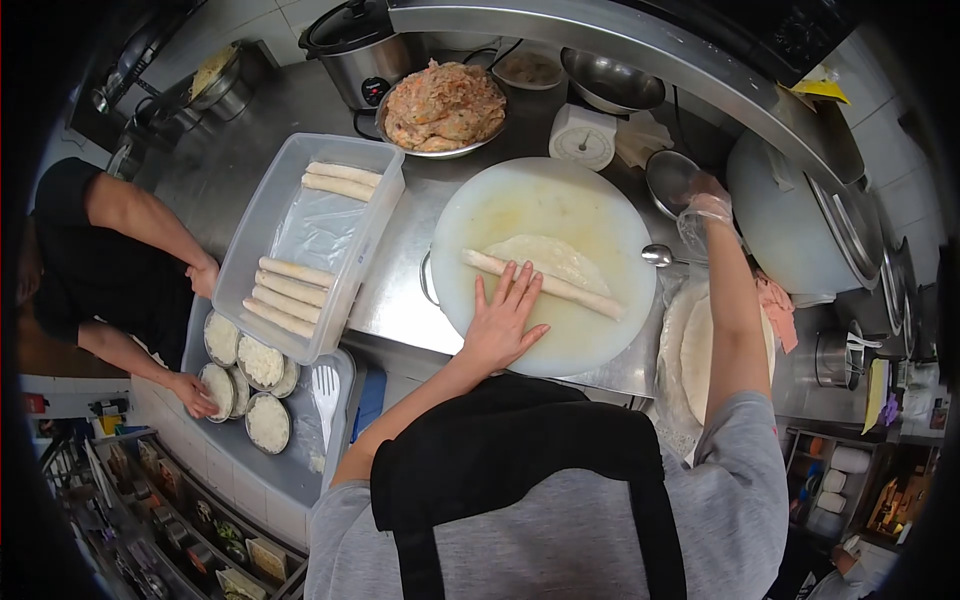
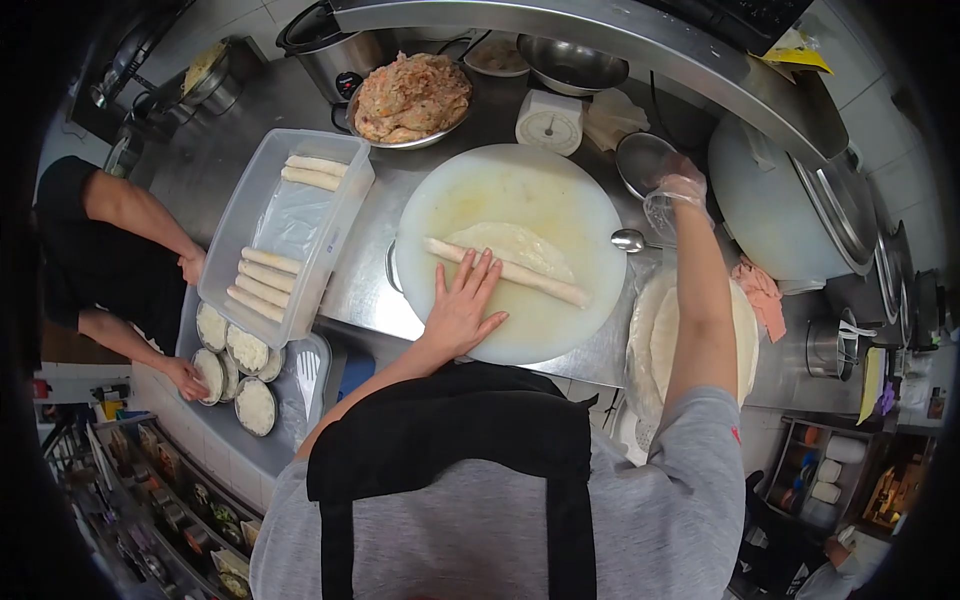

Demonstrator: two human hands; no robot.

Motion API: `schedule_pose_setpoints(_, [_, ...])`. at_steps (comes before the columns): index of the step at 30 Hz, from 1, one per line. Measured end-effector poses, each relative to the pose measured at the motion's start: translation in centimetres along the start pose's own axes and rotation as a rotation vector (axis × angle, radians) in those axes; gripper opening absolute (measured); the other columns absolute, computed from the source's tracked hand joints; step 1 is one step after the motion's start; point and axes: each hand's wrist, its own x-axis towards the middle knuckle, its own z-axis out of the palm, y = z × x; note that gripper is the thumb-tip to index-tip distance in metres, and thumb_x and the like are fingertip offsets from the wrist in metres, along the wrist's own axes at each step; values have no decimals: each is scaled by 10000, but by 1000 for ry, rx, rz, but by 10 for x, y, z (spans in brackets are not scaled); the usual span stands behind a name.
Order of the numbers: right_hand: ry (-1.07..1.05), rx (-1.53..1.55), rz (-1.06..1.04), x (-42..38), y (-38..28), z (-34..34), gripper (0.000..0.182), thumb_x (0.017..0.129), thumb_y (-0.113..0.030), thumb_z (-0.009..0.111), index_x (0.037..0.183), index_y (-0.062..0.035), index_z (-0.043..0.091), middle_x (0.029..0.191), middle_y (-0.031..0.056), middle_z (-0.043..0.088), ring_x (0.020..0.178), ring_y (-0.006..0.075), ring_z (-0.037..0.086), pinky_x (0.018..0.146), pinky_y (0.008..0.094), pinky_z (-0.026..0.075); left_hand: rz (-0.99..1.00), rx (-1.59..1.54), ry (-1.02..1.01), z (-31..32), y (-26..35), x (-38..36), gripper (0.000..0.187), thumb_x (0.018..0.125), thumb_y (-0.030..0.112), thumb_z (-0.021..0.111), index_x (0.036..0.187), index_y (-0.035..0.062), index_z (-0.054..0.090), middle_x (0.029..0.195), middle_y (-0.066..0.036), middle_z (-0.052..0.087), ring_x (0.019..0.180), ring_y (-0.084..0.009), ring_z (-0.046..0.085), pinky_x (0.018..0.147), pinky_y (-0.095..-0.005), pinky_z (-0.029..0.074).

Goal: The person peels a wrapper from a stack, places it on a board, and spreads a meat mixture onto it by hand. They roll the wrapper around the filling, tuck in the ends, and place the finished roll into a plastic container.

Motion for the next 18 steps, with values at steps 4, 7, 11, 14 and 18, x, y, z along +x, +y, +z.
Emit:
schedule_pose_setpoints(4, [54,39,-46,10,8,8,624,673,-472,721,1159,-104,589,1215,113,568,1121,243,552,904,378,477,0,-25,-1,1,-1,0,728,843,431,529,1415,81,246,1487,-119,175,1379,-312,125,1015,-644,158])
schedule_pose_setpoints(7, [145,331,-326,3,4,0,528,673,-473,719,1014,-73,669,1048,165,642,982,281,620,805,353,493,17,-131,113,-1,-2,-3,729,841,418,536,1413,72,244,1487,-129,170,1380,-313,124,1028,-633,142])
schedule_pose_setpoints(11, [24,278,-649,-83,-100,17,526,615,-525,723,705,-11,655,711,169,639,626,276,586,630,390,467,31,-66,45,3,-5,-2,725,857,446,498,1409,50,246,1478,-139,189,1375,-307,142,1037,-624,132])
schedule_pose_setpoints(14, [40,244,-696,-125,-153,42,561,606,-532,714,790,-4,671,808,195,646,751,304,629,696,408,475,38,-38,30,2,-4,-2,727,856,446,500,1404,38,251,1475,-136,197,1374,-305,144,1031,-632,136])
schedule_pose_setpoints(18, [-130,165,-699,-103,-146,50,616,608,-527,704,895,16,661,921,217,638,861,341,624,768,410,478,40,-46,44,3,-6,-4,720,856,448,500,1399,39,262,1471,-140,203,1372,-305,148,1022,-641,143])
